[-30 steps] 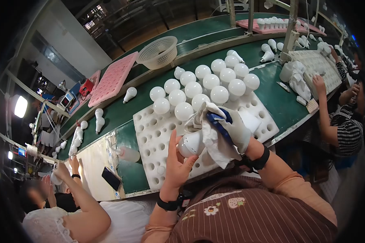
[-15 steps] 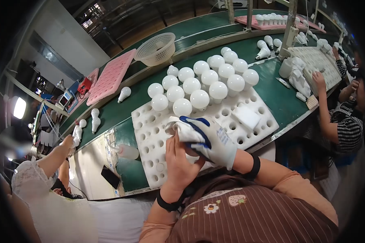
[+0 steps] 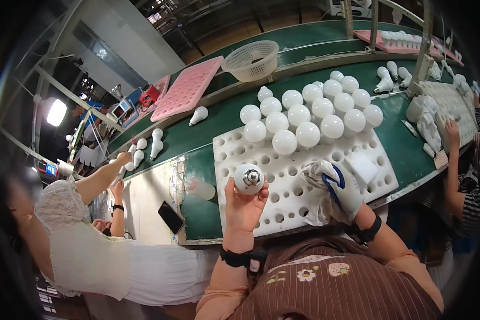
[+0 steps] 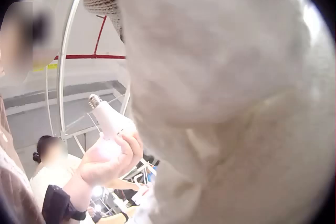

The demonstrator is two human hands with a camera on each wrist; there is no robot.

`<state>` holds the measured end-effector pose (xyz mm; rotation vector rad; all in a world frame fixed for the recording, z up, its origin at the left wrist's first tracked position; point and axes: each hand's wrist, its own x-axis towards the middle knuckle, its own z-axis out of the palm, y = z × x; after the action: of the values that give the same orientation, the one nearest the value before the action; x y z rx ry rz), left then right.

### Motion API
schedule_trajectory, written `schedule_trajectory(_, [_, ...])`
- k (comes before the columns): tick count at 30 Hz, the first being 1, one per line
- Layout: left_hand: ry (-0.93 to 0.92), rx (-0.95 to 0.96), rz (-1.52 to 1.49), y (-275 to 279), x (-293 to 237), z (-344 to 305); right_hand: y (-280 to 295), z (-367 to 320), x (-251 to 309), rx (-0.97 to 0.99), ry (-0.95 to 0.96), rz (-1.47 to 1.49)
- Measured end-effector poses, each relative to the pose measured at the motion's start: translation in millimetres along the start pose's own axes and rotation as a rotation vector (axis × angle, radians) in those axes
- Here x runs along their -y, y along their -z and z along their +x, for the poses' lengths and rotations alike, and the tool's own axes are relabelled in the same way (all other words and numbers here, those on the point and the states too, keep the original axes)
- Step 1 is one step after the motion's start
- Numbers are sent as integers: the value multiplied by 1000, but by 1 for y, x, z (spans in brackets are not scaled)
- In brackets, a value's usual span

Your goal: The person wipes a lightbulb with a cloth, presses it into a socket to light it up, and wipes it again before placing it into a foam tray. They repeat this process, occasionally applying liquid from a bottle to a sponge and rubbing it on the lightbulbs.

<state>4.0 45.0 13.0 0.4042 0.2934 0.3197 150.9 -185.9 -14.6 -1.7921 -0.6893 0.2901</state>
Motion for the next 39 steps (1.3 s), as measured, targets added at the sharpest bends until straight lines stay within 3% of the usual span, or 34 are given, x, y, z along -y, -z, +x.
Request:
schedule_trajectory(3, [-11, -14, 1, 2, -3, 3, -1, -2, -7, 2, 93, -38])
schedule_trajectory(14, [-70, -89, -53, 20, -24, 41, -1, -7, -5, -49, 161, -132])
schedule_trajectory(19, [-380, -308, 129, 41, -60, 107, -3, -8, -5, -67, 172, -175])
schedule_trajectory(21, [-389, -283, 89, 38, -71, 129, -2, -8, -1, -82, 200, -204])
schedule_trajectory(24, [-326, -361, 273, 33, -77, 155, -2, -6, 1, -61, 213, -210])
schedule_trajectory(25, [-371, -325, 500, 28, -70, 157, -2, -6, 3, -61, 227, -211])
schedule_trajectory(27, [-231, -264, 1074, 18, -61, 167, -1, -8, 10, -60, 207, -226])
schedule_trajectory(28, [-254, -281, 1069, 18, -48, 168, -2, -12, 9, -85, 163, -291])
schedule_trajectory(29, [-423, -233, 1210, 20, -32, 167, -8, -14, -7, -133, 112, -289])
schedule_trajectory(31, [-753, -158, 1500, 27, -10, 165, -6, -8, 3, -77, 225, -274])
schedule_trajectory(33, [-640, -200, 1433, 20, -9, 161, -8, -6, -3, -57, 266, -216])
schedule_trajectory(35, [-640, -239, 1386, 6, -14, 150, -8, -5, -7, -39, 311, -194])
schedule_trajectory(37, [-709, -234, 1356, -12, -23, 128, -13, -7, -8, -84, 198, -46])
schedule_trajectory(39, [-771, -222, 1335, -24, -31, 109, -11, -5, -21, -54, 286, -34])
